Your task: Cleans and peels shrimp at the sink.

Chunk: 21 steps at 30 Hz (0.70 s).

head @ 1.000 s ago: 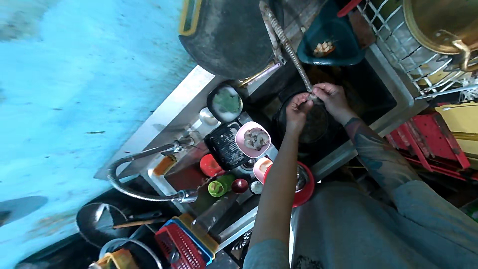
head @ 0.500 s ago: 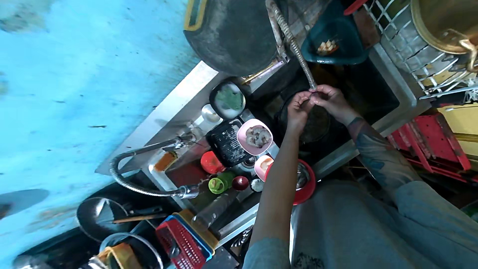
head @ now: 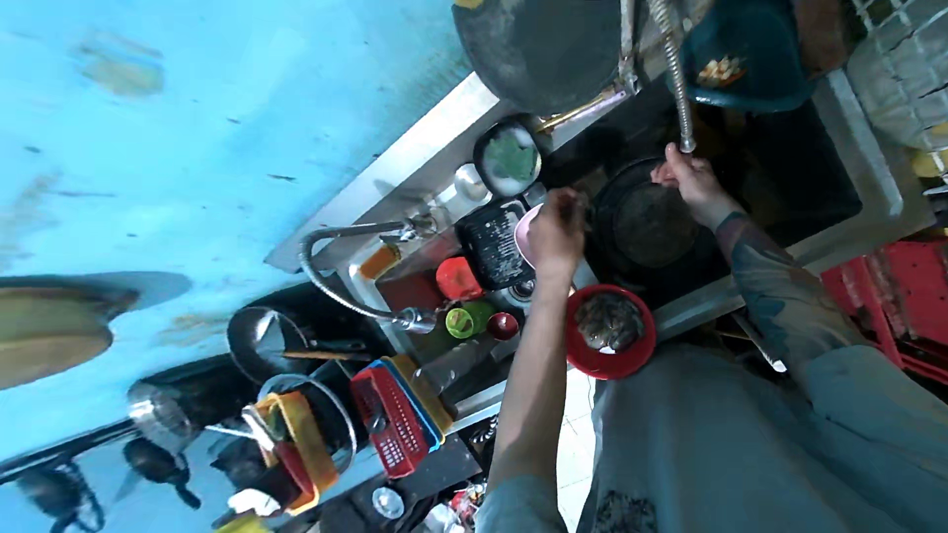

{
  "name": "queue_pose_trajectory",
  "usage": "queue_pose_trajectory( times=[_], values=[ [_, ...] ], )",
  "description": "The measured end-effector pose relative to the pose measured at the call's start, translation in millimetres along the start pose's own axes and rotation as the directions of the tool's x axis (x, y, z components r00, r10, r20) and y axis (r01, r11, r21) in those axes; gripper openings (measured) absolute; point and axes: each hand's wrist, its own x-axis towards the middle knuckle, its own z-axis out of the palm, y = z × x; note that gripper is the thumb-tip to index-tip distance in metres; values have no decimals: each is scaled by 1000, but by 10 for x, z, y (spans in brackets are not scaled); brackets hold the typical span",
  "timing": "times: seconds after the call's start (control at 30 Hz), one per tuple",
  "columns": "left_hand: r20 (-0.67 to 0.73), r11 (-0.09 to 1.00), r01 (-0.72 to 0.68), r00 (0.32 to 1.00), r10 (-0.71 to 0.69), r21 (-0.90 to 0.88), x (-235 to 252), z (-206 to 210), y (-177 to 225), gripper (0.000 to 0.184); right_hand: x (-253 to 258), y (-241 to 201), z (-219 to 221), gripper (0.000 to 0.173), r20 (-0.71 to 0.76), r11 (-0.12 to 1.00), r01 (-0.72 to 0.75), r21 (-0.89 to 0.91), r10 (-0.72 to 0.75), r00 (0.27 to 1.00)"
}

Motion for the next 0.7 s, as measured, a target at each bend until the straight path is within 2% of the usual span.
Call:
queue_pose_trajectory(
  times=[0.13, 0.27, 0.37, 0.47, 0.5, 0.6, 0.7],
  values=[
    [33, 984, 129, 990, -134, 122, -133, -203, -424, 31, 53, 87, 61, 50, -92, 996, -60, 65, 66, 994],
    [69, 991, 115, 990, -120, 75, -136, -68, -840, 30, -6, 173, 87, 48, -102, 973, -228, -33, 223, 969],
    [45, 988, 123, 991, -127, 94, -237, -14, -873, 41, -94, 319, 61, 42, -77, 963, -221, -153, 211, 974],
    [-55, 998, 18, 998, -16, 53, -514, -58, -726, 43, -202, 397, 13, 39, -11, 921, -141, -362, 147, 989],
    [-50, 999, -3, 999, 5, 39, -676, -75, -657, 43, -247, 444, -12, 38, 33, 899, -113, -422, 140, 990],
    [119, 998, -52, 992, 47, 34, -1207, -8, -566, 34, -318, 650, -113, 34, 146, 847, -47, -530, 145, 979],
    [300, 988, -82, 953, 40, 128, -1734, 170, -621, 23, -436, 735, -137, 35, 234, 786, 4, -618, 179, 956]
  ],
)
